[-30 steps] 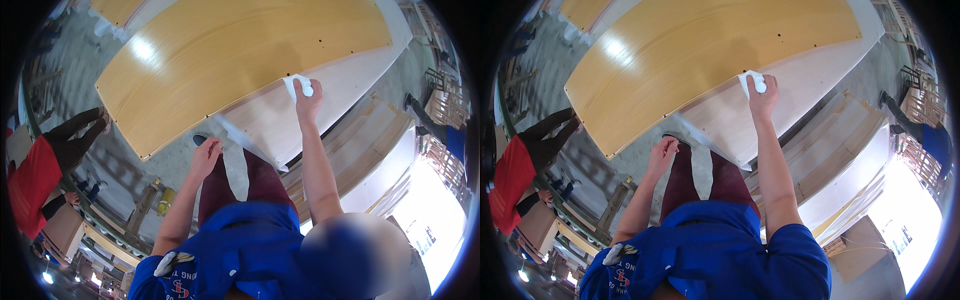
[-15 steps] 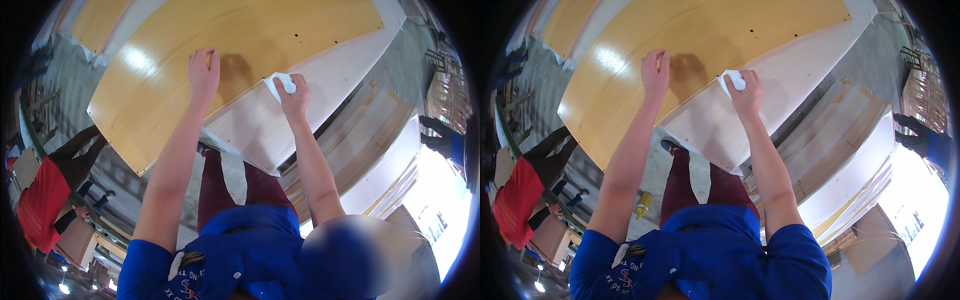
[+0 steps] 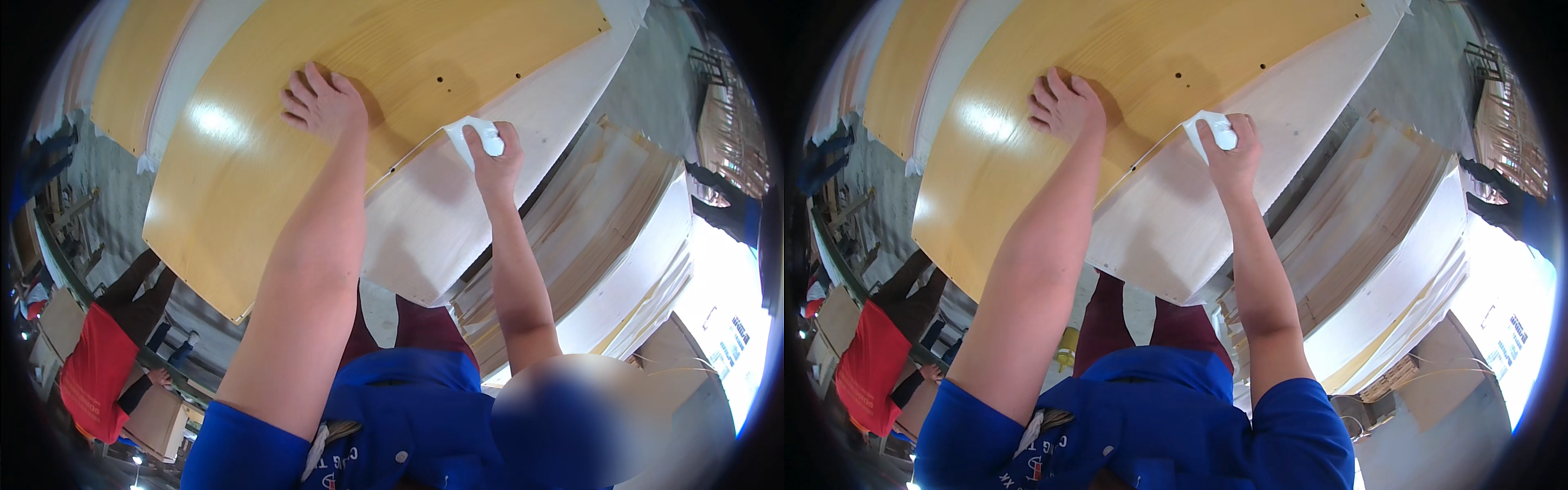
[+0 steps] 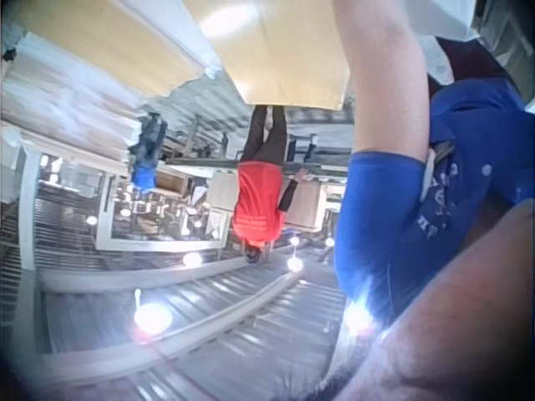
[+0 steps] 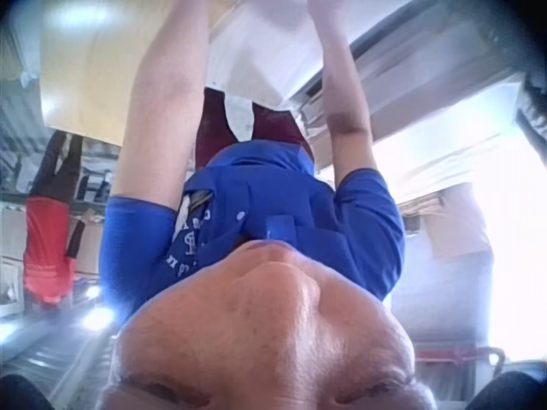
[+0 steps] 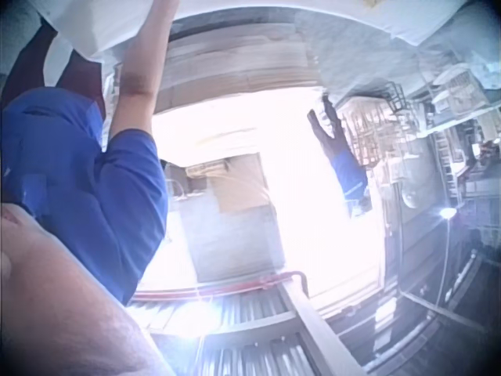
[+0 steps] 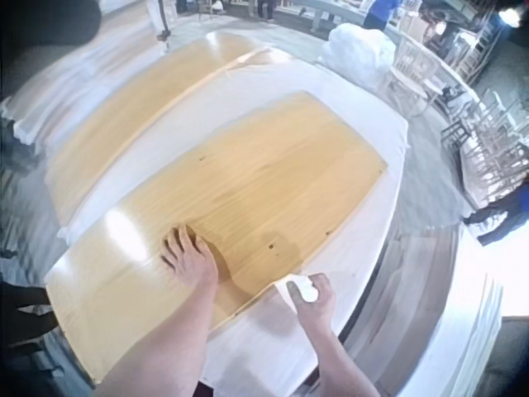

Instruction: The person wipes the surface of light-colored wooden panels with a white cloth. They move along a roller conveyor, wiping multiple panels one by one, and also wipe panels stacked on the floor. Other workers are visible in the background assembling furniture.

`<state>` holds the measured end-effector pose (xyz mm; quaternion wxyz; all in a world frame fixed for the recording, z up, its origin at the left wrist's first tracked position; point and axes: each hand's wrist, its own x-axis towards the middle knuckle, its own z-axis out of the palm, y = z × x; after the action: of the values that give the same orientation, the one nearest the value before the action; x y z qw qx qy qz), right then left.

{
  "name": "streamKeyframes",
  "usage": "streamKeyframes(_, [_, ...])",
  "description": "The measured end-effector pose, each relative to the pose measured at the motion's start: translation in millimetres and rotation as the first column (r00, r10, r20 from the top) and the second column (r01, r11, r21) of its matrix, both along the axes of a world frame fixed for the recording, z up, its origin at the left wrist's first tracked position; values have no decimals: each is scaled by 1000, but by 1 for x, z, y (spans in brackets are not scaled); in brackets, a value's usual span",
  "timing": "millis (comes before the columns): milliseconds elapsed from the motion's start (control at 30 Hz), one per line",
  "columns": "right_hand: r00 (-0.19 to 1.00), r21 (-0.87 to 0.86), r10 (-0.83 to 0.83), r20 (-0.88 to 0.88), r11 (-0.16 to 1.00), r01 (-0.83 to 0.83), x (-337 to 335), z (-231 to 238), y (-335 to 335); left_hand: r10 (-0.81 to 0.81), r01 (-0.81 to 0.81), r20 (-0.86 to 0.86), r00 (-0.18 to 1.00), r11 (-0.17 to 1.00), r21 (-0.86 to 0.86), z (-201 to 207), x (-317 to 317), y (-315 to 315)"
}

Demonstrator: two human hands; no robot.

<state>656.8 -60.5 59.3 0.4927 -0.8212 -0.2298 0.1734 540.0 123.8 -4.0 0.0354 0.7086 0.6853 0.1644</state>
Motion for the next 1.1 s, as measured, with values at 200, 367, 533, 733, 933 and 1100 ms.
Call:
streamKeyframes(200, [992, -4, -116, 39, 993, 116, 50, -3, 4, 15, -19, -65, 998, 998, -64, 5, 6, -2])
streamKeyframes(367, [971, -25, -230, 63, 973, 232, 89, -2, 7, 11, -25, -95, 995, 990, -139, 11, 9, -2])
streamKeyframes(533, [950, -22, -302, 84, 952, 304, 116, 2, 11, 27, -49, -130, 991, 985, -166, 14, 11, -3])
streamKeyframes(733, [951, -15, -294, 96, 955, 296, 126, 2, 9, 61, -79, -151, 987, 989, -122, 13, 14, -4])
streamKeyframes(933, [954, -8, -275, 120, 961, 278, 130, 1, 9, 67, -90, -171, 983, 987, -135, 14, 17, -4])
streamKeyframes(1100, [945, -4, -305, 119, 951, 308, 147, 2, 12, 66, -91, -162, 985, 984, -153, 14, 15, -3])
